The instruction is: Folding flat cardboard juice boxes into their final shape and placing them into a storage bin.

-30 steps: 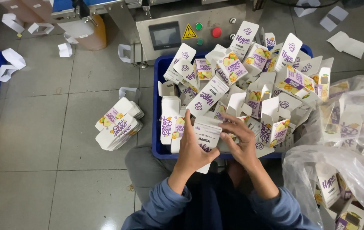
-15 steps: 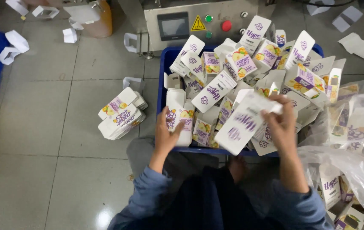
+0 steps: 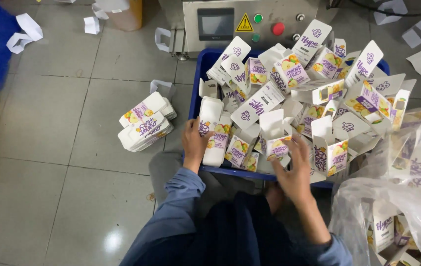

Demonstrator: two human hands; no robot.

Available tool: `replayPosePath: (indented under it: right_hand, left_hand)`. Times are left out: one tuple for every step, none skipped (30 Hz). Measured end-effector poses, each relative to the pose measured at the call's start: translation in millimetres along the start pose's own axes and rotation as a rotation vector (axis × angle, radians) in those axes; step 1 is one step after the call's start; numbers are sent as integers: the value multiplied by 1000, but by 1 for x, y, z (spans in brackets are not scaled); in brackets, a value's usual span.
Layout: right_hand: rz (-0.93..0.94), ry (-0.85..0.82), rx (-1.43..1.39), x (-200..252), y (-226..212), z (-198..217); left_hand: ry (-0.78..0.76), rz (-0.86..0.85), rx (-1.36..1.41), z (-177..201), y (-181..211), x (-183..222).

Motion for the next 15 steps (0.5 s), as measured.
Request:
replayPosePath:
  right_hand:
    - [-1,-3,-3,6,-2,-9]
    - [-18,-45,-13,13,-2,-21]
    - [-35,-86,-22,19,-2,-32]
    - [-35,-87,-24,22,-5,-37]
    - [-75,-119,-66,25,-4,-44]
    - [-114,-150,-109,28,-4,-52]
    - [-113,-149,-108,27,-5,-50]
    - [-168,-189,-164,27,-2,-52]
    - [-221,-231,-221,27,0,-56]
    - [-217,-232,-223,23,-3,-53]
    - [-237,-231,-247,20,-5,-50]
    - [-257,-230,-272,16,-7,-48]
    - [-253,-232,-274,12,-9,-50]
    - [-267,-196,-326,7,-10,-50]
    - [-284,-155,-373,5,-10,-48]
  left_hand:
    - [0,3,-3,1,0,0]
    - [44,-29,-18,6,3,1]
    - [89,-63,-32,11,6,1]
    - [89,-63,-33,8,4,4]
    - [61,21,87,2,-3,5]
    - [33,105,207,-4,-11,6]
    - [34,103,208,1,-11,4]
    - [65,197,374,7,-20,2]
    - [99,292,538,13,-29,1]
    - [103,292,538,55,-6,-2]
    - [34,375,704,87,12,-3]
    - [-36,456,870,120,33,-2]
    - [-31,456,870,139,46,-1]
    - [-101,460,967,152,63,1]
    - [-179,459,1066,163,84,4]
Point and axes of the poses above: each hand's wrist, its own x-axis away from the middle knuckle, its own z-axis out of the back of the hand, y = z × x, the point moved 8 cm from there along -x, towards the middle knuckle, and after that the axes turned 12 degrees about -x, right-handed, at the moved point
